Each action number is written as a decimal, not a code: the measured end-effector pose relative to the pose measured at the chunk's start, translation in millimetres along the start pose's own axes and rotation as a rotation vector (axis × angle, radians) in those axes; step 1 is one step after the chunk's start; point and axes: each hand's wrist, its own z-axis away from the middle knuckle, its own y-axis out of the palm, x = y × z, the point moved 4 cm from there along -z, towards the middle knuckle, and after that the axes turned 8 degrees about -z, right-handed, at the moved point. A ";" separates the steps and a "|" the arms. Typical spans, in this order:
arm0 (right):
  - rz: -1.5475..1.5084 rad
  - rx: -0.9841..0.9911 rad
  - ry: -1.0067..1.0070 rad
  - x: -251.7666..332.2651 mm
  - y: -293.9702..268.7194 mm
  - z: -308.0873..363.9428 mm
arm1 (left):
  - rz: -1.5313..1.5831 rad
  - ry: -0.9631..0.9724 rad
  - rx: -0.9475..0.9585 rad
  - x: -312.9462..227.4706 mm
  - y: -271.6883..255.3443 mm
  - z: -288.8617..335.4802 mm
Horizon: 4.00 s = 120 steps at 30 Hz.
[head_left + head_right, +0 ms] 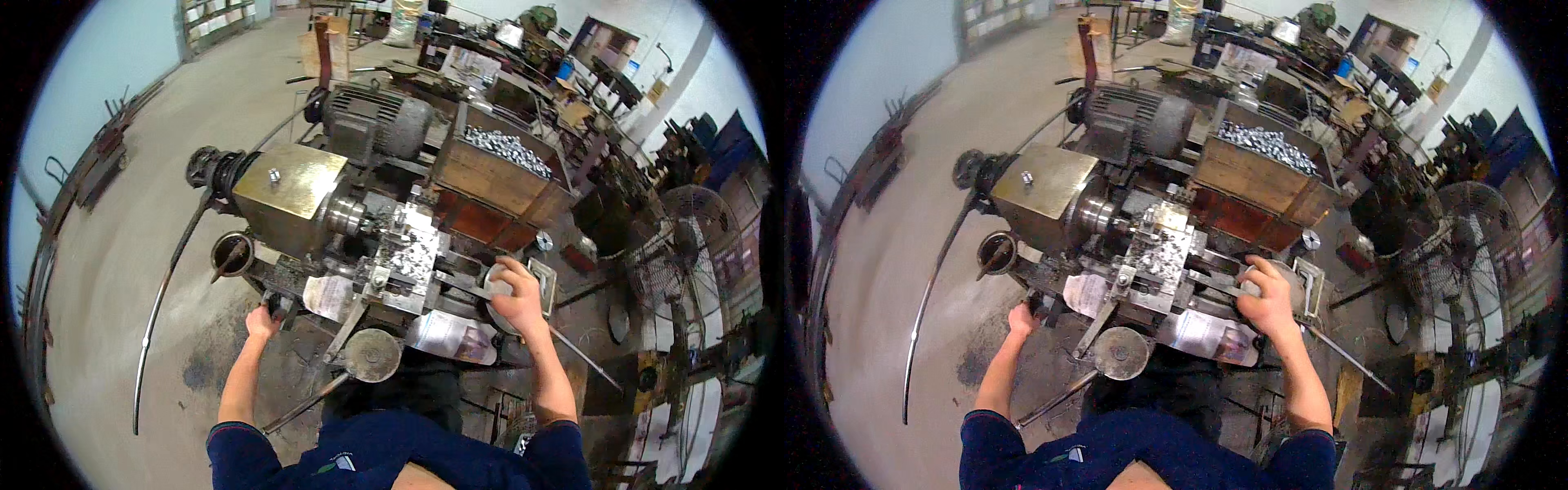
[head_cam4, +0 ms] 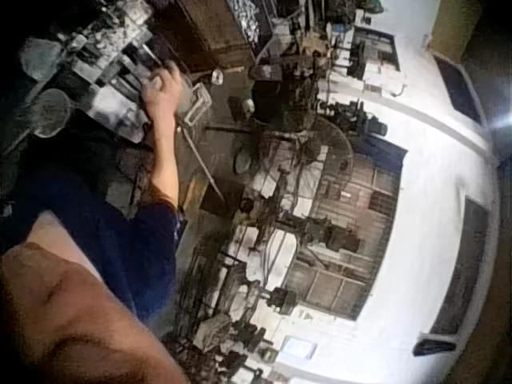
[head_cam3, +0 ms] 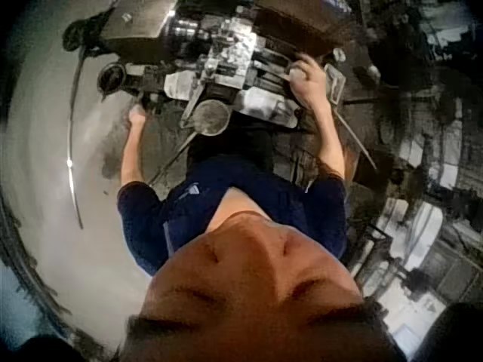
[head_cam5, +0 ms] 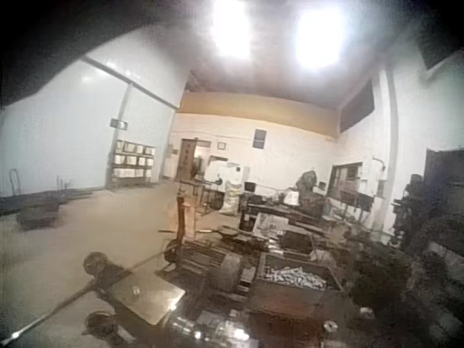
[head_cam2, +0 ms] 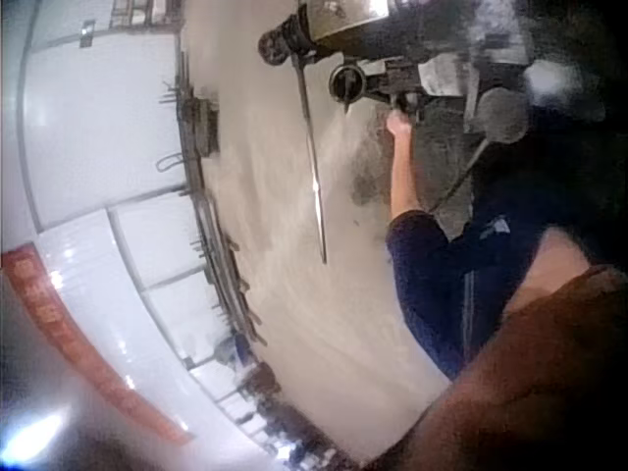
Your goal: The person operates a lathe machine to process small metal parts, picking pieces from a bin, securing them in the machine, and using hand levers to perform machining actions before placing the finished parts into a separate container.
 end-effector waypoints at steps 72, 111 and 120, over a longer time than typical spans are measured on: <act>0.989 -0.012 1.328 -260.6 -138.9 237.5 | -0.217 0.162 0.049 45.8 42.9 -39.2; 0.421 0.507 -0.218 62.1 199.0 -144.3 | 0.408 0.014 -0.240 139.7 -182.6 96.3; 0.135 0.165 -0.383 51.5 52.1 -137.8 | 1.081 -0.042 -0.023 132.1 -165.5 51.9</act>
